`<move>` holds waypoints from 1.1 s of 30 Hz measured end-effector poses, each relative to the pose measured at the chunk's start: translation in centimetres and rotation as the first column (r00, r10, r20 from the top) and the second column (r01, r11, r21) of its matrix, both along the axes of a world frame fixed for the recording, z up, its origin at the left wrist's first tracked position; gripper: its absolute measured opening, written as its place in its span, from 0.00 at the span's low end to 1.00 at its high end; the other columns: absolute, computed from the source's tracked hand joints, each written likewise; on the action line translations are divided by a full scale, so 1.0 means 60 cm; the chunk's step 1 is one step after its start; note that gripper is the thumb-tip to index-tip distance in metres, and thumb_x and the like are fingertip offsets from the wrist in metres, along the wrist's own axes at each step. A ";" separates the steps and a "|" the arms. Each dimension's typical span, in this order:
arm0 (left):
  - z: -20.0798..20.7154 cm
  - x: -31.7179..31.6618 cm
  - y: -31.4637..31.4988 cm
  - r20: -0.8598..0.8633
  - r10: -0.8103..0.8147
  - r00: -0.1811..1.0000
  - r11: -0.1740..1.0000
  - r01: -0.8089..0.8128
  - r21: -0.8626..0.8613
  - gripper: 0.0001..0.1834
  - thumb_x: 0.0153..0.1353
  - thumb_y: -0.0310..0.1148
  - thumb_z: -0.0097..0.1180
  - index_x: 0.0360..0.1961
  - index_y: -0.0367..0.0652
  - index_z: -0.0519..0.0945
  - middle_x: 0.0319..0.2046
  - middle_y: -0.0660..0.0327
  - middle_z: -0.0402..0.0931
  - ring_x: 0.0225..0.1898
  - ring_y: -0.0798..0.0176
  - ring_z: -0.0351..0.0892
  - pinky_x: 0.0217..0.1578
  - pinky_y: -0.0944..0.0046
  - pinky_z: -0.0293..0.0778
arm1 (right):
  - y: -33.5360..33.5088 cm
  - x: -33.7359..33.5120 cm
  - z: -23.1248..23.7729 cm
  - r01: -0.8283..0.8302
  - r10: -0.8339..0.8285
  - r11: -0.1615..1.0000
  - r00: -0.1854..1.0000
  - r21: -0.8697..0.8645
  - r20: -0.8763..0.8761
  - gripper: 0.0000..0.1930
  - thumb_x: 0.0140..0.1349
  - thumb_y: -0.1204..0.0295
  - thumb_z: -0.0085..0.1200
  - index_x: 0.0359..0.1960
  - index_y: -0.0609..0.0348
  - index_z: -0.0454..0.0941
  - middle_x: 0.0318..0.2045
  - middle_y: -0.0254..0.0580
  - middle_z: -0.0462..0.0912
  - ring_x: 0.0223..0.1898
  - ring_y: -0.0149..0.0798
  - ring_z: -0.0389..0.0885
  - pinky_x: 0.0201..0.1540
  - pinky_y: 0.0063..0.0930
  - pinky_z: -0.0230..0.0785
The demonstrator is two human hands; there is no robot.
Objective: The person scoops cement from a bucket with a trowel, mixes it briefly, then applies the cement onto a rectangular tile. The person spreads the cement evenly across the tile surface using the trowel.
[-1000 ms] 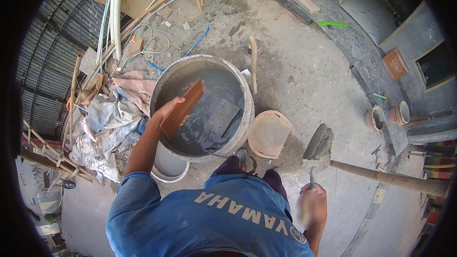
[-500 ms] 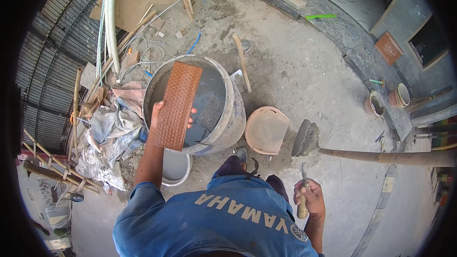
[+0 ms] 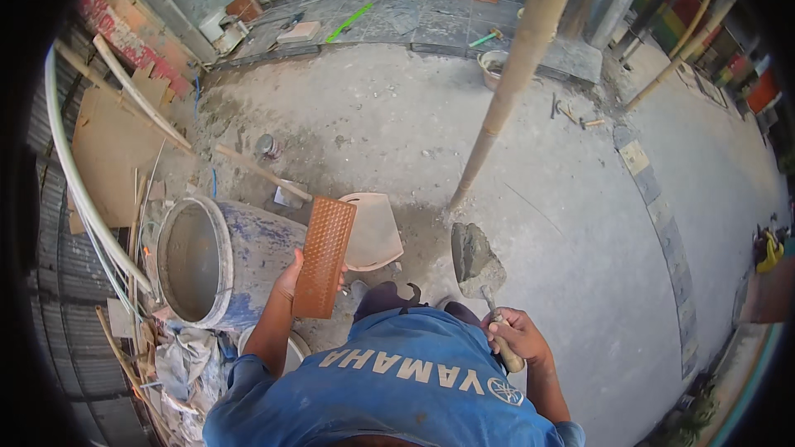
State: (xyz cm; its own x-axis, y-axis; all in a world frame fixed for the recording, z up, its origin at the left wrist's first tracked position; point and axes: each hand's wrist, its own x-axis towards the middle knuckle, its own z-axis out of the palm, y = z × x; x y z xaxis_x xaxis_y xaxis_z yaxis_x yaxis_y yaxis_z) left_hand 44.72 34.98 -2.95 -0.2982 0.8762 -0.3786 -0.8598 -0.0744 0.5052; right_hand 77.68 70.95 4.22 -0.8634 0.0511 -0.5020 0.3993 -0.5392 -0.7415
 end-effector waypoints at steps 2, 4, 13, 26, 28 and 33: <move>-0.006 0.024 0.100 0.017 -0.194 0.981 0.980 0.194 -0.032 0.50 0.53 0.66 0.53 0.63 0.34 0.60 0.53 0.40 0.68 0.49 0.45 0.76 0.48 0.47 0.76 | 0.030 0.061 -0.010 0.129 -0.128 0.992 0.990 -0.002 0.053 0.09 0.63 0.69 0.54 0.37 0.64 0.76 0.24 0.34 0.76 0.19 0.27 0.73 0.24 0.19 0.67; -0.006 0.031 0.210 0.026 -0.358 0.933 0.931 0.359 -0.062 0.48 0.56 0.62 0.54 0.64 0.33 0.59 0.55 0.39 0.67 0.51 0.45 0.75 0.49 0.46 0.75 | 0.053 0.117 -0.025 0.199 -0.198 0.976 0.980 -0.090 0.026 0.09 0.64 0.69 0.53 0.37 0.63 0.77 0.24 0.33 0.75 0.19 0.26 0.73 0.23 0.19 0.68; -0.035 0.109 0.714 -0.037 -0.637 0.770 0.750 0.630 0.199 0.37 0.65 0.50 0.48 0.65 0.35 0.56 0.61 0.43 0.63 0.61 0.47 0.67 0.57 0.48 0.69 | 0.162 0.212 -0.053 0.661 -0.665 0.745 0.747 -0.091 -0.021 0.10 0.65 0.67 0.52 0.37 0.63 0.76 0.24 0.35 0.75 0.20 0.28 0.73 0.23 0.21 0.68; -0.155 0.152 1.180 0.078 -0.278 0.958 0.960 0.274 0.056 0.22 0.69 0.38 0.40 0.60 0.40 0.63 0.58 0.54 0.67 0.61 0.52 0.65 0.61 0.45 0.61 | 0.485 0.156 -0.116 0.805 -0.810 0.585 0.584 -0.095 -0.045 0.12 0.65 0.65 0.52 0.38 0.63 0.75 0.24 0.36 0.74 0.20 0.29 0.74 0.23 0.23 0.68; -0.136 0.144 1.232 -0.044 -0.278 0.959 0.959 0.280 0.038 0.22 0.69 0.38 0.41 0.60 0.39 0.63 0.58 0.53 0.67 0.61 0.51 0.65 0.61 0.41 0.60 | 0.549 0.146 -0.101 0.806 -0.809 0.588 0.584 -0.076 -0.061 0.12 0.65 0.65 0.52 0.38 0.63 0.75 0.24 0.36 0.74 0.20 0.29 0.74 0.23 0.23 0.68; -0.116 0.116 1.336 0.064 -0.278 0.958 0.956 0.270 0.115 0.23 0.65 0.34 0.43 0.60 0.42 0.64 0.60 0.52 0.66 0.61 0.48 0.65 0.59 0.38 0.61 | 0.675 0.116 -0.102 0.795 -0.795 0.603 0.590 -0.067 -0.141 0.13 0.66 0.64 0.51 0.38 0.64 0.74 0.24 0.37 0.74 0.20 0.29 0.73 0.23 0.22 0.68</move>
